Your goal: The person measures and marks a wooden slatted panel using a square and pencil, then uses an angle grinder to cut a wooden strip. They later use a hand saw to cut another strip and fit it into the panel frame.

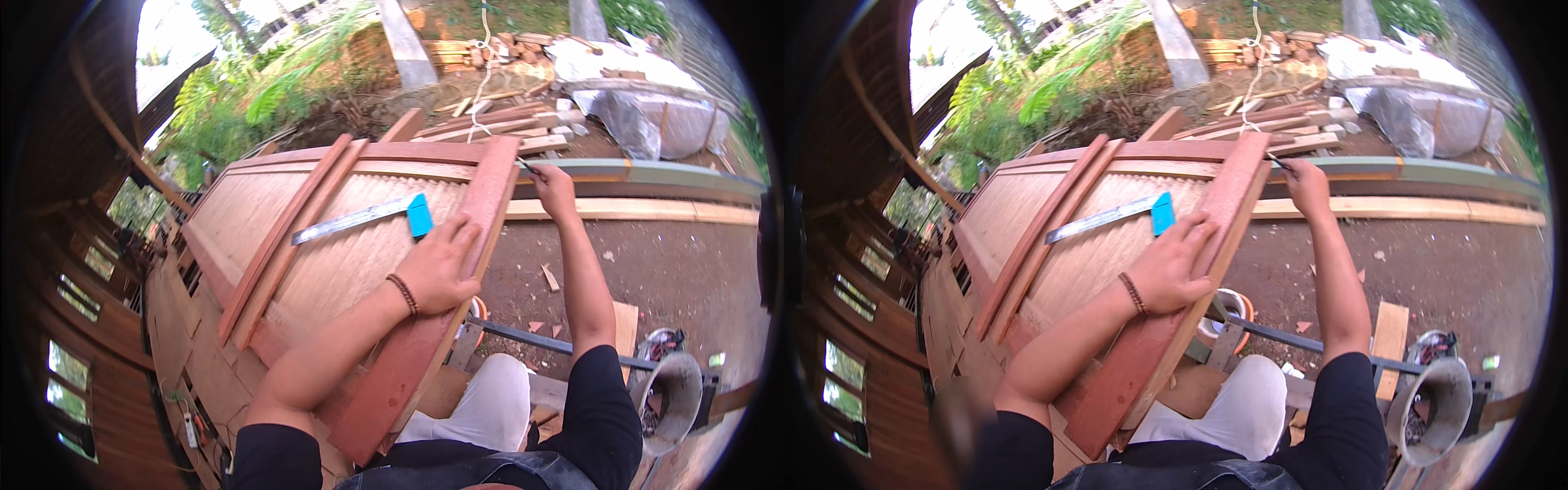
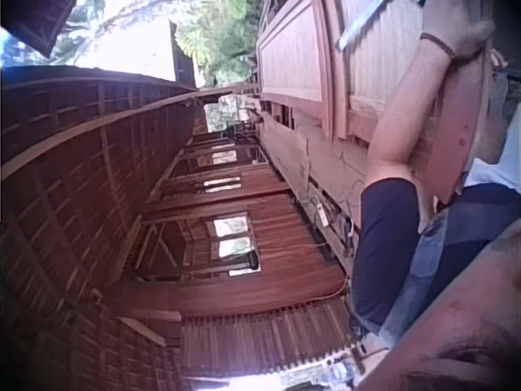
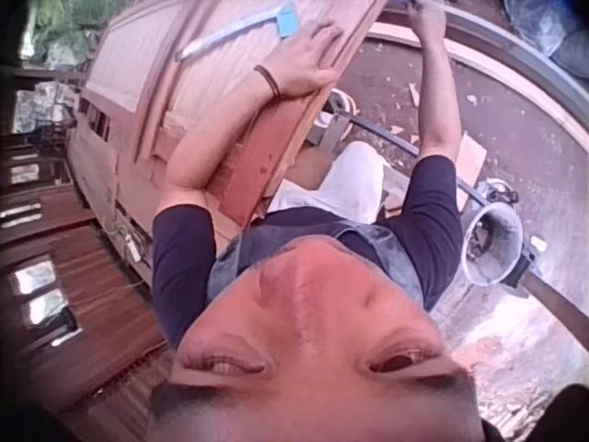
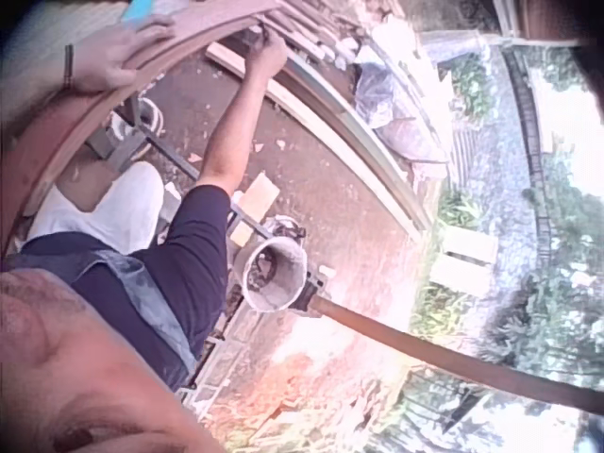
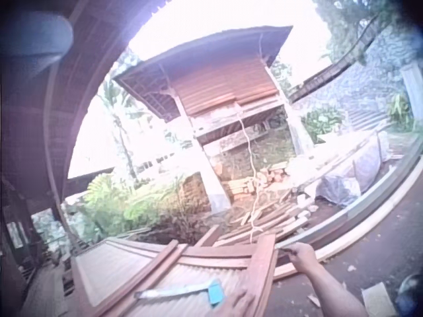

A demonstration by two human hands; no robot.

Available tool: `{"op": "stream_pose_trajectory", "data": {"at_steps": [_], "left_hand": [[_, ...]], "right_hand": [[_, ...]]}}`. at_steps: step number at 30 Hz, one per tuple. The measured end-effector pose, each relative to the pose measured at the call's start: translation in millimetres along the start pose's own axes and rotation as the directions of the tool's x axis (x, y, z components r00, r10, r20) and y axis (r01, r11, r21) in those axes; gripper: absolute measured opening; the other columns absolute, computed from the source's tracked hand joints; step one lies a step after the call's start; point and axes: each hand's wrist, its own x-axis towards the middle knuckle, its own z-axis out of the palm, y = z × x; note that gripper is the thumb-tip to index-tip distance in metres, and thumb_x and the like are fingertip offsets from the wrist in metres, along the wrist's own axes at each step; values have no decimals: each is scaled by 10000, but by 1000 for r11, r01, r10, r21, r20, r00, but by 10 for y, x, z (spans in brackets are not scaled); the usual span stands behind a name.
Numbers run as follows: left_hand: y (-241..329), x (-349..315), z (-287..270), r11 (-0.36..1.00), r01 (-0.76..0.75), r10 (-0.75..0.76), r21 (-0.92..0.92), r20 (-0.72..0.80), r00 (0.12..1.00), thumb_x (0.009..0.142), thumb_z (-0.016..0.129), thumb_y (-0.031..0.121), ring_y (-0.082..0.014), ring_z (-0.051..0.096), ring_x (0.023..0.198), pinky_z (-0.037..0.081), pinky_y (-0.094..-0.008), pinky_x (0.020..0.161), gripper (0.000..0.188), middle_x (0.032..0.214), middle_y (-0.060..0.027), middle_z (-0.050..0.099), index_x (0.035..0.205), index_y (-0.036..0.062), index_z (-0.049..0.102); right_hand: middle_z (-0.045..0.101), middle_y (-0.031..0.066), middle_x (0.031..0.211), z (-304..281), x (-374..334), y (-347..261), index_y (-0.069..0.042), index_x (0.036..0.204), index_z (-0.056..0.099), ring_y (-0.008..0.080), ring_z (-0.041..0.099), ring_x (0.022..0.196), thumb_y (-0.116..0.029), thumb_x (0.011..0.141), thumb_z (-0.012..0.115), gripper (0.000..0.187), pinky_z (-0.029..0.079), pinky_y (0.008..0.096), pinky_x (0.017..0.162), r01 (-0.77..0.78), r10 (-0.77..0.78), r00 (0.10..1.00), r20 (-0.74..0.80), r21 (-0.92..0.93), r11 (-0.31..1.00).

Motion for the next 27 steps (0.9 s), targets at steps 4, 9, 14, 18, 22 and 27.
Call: {"op": "stream_pose_trajectory", "data": {"at_steps": [4, 9, 14, 18, 22, 27], "left_hand": [[14, -57, 62, 999, 39, -39, -5, -4, 999, 764, 633, 317, -432, 400, 1316, 337, -443, 1129, 761, 1446, -273, 358, 1396, -34, 397], [36, -61, 19, 996, 82, -81, -21, 37, 996, 762, 639, 315, -436, 397, 1319, 337, -446, 1129, 763, 1447, -271, 354, 1395, -34, 395], [13, 2, 1, 998, 54, -53, -21, 13, 998, 764, 637, 317, -434, 400, 1319, 336, -447, 1131, 756, 1436, -274, 358, 1388, -38, 400], [25, 46, 29, 999, 40, -40, -18, 17, 999, 764, 636, 319, -433, 403, 1318, 336, -444, 1130, 754, 1430, -277, 364, 1385, -41, 404], [9, 11, 84, 1000, 19, -20, -13, -9, 1000, 764, 638, 336, -445, 428, 1285, 367, -451, 1100, 763, 1432, -286, 365, 1380, -45, 398], [57, -54, 32, 998, 62, -62, -14, -5, 998, 754, 643, 319, -431, 451, 1261, 394, -453, 1075, 760, 1406, -270, 390, 1385, -29, 400]], "right_hand": [[668, 158, 894, -26, -108, 8, -50, 1024, 723, 338, 655, 834, -96, 851, 661, 190, 507, 397, 743, -16, 19, 999, 41, -72, 997], [666, 168, 939, 117, 47, -230, -29, 1028, 702, 361, 643, 886, -59, 840, 641, 200, 505, 424, 776, 162, -157, 984, 86, -46, 986], [677, 169, 987, 193, 264, -141, -26, 1035, 696, 362, 646, 924, -10, 810, 618, 238, 513, 413, 827, 206, -207, 977, 46, 28, 978], [685, 148, 965, 301, 300, 40, -26, 1033, 696, 325, 661, 914, 13, 805, 612, 246, 521, 373, 816, 154, -157, 988, 4, 170, 973], [687, 135, 955, 314, 248, 66, -16, 1005, 692, 299, 669, 886, 29, 802, 620, 220, 524, 344, 793, 128, -127, 992, -18, 243, 962], [692, 110, 952, 354, 204, 34, -17, 992, 684, 245, 667, 835, 26, 830, 629, 177, 513, 312, 759, 200, -187, 979, -83, 183, 963]]}}
